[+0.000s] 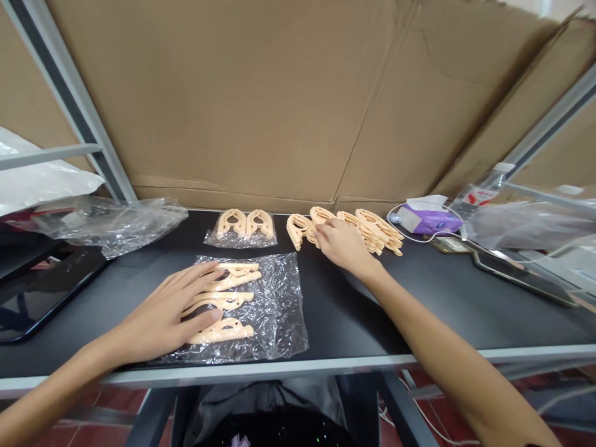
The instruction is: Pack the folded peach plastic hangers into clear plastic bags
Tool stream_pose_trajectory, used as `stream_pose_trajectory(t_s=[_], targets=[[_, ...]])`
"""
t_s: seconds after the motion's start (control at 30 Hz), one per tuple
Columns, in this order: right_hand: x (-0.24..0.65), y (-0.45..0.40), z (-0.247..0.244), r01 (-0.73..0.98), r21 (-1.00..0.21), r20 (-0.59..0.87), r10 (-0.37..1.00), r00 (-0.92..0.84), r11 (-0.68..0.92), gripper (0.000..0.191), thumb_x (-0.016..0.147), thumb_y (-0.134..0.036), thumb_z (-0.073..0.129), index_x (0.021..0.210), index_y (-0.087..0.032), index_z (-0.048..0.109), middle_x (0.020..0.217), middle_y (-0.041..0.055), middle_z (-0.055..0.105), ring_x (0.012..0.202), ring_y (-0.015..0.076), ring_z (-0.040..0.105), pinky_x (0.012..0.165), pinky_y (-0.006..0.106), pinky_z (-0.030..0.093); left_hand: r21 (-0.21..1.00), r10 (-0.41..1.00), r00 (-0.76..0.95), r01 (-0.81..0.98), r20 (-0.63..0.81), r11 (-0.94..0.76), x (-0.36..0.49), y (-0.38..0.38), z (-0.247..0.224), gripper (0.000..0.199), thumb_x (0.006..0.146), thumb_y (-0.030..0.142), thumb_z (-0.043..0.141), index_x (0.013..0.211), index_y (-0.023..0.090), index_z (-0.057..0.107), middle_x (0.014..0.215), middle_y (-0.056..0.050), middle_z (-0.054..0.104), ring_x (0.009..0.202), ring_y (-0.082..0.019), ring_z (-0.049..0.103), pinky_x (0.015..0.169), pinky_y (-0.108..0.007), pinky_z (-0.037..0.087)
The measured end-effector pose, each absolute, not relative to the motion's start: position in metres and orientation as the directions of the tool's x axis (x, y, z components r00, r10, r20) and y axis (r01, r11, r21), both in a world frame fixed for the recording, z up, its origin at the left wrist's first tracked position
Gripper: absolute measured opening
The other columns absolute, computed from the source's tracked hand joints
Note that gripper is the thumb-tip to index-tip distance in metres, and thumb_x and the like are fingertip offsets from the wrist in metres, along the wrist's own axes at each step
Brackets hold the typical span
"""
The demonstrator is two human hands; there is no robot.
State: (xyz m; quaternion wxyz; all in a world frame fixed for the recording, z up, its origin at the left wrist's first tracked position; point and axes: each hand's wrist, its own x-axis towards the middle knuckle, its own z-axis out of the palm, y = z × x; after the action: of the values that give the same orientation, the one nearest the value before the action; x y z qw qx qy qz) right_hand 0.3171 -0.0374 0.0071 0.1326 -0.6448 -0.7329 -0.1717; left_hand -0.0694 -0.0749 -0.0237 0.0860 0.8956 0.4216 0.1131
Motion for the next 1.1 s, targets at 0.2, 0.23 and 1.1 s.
stream_pose_trajectory(t_s=[0.2,0.23,1.1], targets=[[0.318,-0.039,0.006,0.994,0.097,0.449,0.888,-0.096,0.059,0.045,0.103,-0.032,0.036,0.102,-0.015,0.077,0.105,0.0182,0.071,0.100,0.0312,0.060,0.085,0.043,0.039,0.230,0.768,0.622,0.734,0.151,-0.639,-0.070,-0.074,-0.025,0.071,0.095,0.066,0.049,0.157,0.033,0.036,0.164,-0.002,0.032,0.148,-0.034,0.033,0.119,-0.050,0.034],[0.318,-0.038,0.005,0.994,0.100,0.459,0.884,-0.094,0.053,0.045,0.103,-0.033,0.036,0.102,-0.015,0.077,0.107,0.0185,0.070,0.104,0.0326,0.058,0.087,0.044,0.039,0.229,0.769,0.622,0.734,0.152,-0.639,-0.070,-0.074,-0.025,0.071,0.095,0.066,0.049,0.157,0.033,0.036,0.164,-0.002,0.032,0.148,-0.034,0.033,0.119,-0.050,0.034],[0.283,-0.035,-0.013,0.948,0.155,0.566,0.761,-0.317,0.279,0.039,0.102,-0.027,0.041,0.098,-0.013,0.077,0.107,0.0145,0.074,0.111,0.0303,0.054,0.099,0.046,0.033,0.223,0.776,0.617,0.745,0.128,-0.629,-0.072,-0.074,-0.025,0.071,0.096,0.066,0.049,0.158,0.034,0.033,0.165,-0.002,0.029,0.149,-0.034,0.030,0.119,-0.053,0.032]])
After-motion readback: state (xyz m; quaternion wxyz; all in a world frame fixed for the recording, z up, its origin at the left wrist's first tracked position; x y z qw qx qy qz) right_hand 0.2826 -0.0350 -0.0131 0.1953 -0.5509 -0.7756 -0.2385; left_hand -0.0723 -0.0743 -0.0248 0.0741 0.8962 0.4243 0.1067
